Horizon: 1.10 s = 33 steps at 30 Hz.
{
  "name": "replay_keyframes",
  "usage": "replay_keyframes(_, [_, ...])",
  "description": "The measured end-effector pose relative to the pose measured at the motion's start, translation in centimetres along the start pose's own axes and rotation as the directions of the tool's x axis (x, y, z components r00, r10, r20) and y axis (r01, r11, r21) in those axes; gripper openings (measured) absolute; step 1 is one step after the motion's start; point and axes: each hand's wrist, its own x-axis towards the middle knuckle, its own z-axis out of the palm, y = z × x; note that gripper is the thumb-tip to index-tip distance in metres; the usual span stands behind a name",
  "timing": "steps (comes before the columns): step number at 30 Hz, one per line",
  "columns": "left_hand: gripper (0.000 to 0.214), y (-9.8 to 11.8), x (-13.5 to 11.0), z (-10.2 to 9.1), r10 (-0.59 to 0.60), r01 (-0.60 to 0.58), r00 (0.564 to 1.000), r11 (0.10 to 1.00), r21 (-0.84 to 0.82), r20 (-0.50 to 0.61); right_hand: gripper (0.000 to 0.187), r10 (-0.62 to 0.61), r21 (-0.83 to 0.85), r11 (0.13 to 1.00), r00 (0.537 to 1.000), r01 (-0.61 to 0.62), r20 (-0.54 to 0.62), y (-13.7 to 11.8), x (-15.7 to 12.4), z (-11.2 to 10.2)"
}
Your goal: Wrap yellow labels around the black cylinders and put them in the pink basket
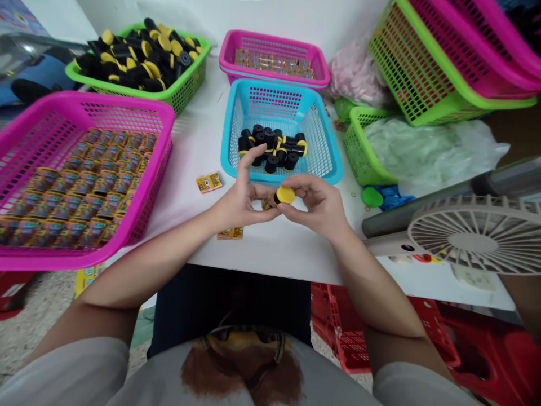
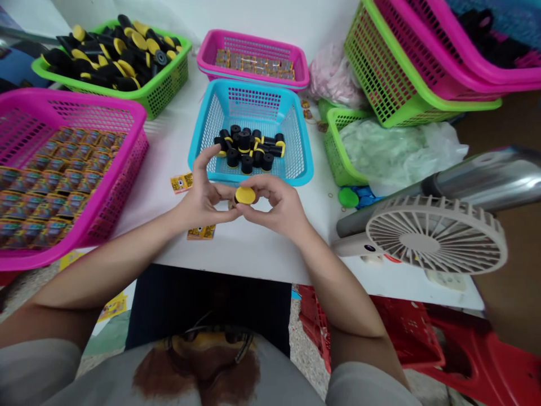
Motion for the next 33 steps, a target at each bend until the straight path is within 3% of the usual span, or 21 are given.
replay_keyframes(3, [0.105, 0.4, 0.0, -0.1, -0.042, 0.040, 0.998, 0.999, 0.029, 0.055, 0.044, 0.140, 0.005, 0.990, 0.989, -0.141, 0.051, -0.2, 0.2, -0.1])
replay_keyframes(5, [0.099, 0.3, -0.2, -0.3, -0.011, 0.008, 1.000, 0.994, 0.107, 0.027, 0.043, 0.224, 0.007, 0.975, 0.974, -0.224, 0.033, -0.2, 0.2, 0.0])
replay_keyframes(10, [0.089, -0.2, -0.7, -0.3, 0.008, 0.019, 0.997, 0.947, 0.321, -0.082, 0.050, 0.278, -0.053, 0.956, 0.948, -0.289, -0.156, -0.1, -0.2, 0.6])
replay_keyframes(12, [0.096, -0.2, -0.7, -0.3, 0.017, 0.022, 0.993, 0.947, 0.321, -0.119, 0.043, 0.169, -0.188, 0.959, 0.959, -0.214, -0.229, -0.3, -0.4, 0.6])
replay_keyframes(14, [0.104, 0.0, -0.6, -0.3, 0.035, 0.008, 0.988, 0.961, 0.276, -0.150, 0.029, -0.051, -0.370, 0.928, 0.974, -0.035, -0.220, -0.5, -0.5, 0.5])
replay_keyframes(16, [0.108, 0.3, -0.4, -0.2, 0.040, 0.001, 0.981, 0.977, 0.212, -0.188, 0.023, -0.274, -0.525, 0.828, 0.959, 0.198, -0.070, -0.7, -0.6, 0.4])
replay_keyframes(17, [0.109, 0.5, -0.3, -0.1, 0.034, 0.004, 0.978, 0.984, 0.178, -0.206, 0.031, -0.346, -0.572, 0.763, 0.938, 0.303, 0.036, -0.6, -0.6, 0.5])
replay_keyframes(20, [0.108, 1.0, -0.3, 0.6, -0.044, 0.061, 0.972, 0.996, 0.066, -0.232, 0.057, -0.409, -0.634, 0.615, 0.878, 0.468, 0.250, -0.3, -0.8, 0.9])
replay_keyframes(24, [0.104, 1.1, -0.3, 1.6, -0.180, 0.151, 0.967, 0.975, -0.163, -0.182, 0.063, -0.377, -0.691, 0.571, 0.889, 0.443, 0.259, 0.2, -1.1, 1.4])
replay_keyframes(27, [0.086, 0.6, -0.2, 1.8, -0.247, 0.215, 0.967, 0.924, -0.315, -0.067, 0.062, -0.351, -0.659, 0.626, 0.906, 0.416, 0.238, 0.3, -1.4, 1.5])
replay_keyframes(30, [0.062, 0.5, -0.2, 1.8, -0.312, 0.306, 0.949, 0.868, -0.391, 0.049, 0.068, -0.309, -0.617, 0.685, 0.921, 0.388, 0.236, 0.3, -1.9, 1.9])
replay_keyframes(33, [0.054, 1.0, -0.3, 1.8, -0.329, 0.370, 0.929, 0.822, -0.433, 0.170, 0.069, -0.339, -0.644, 0.650, 0.913, 0.402, 0.227, 0.1, -2.1, 2.3])
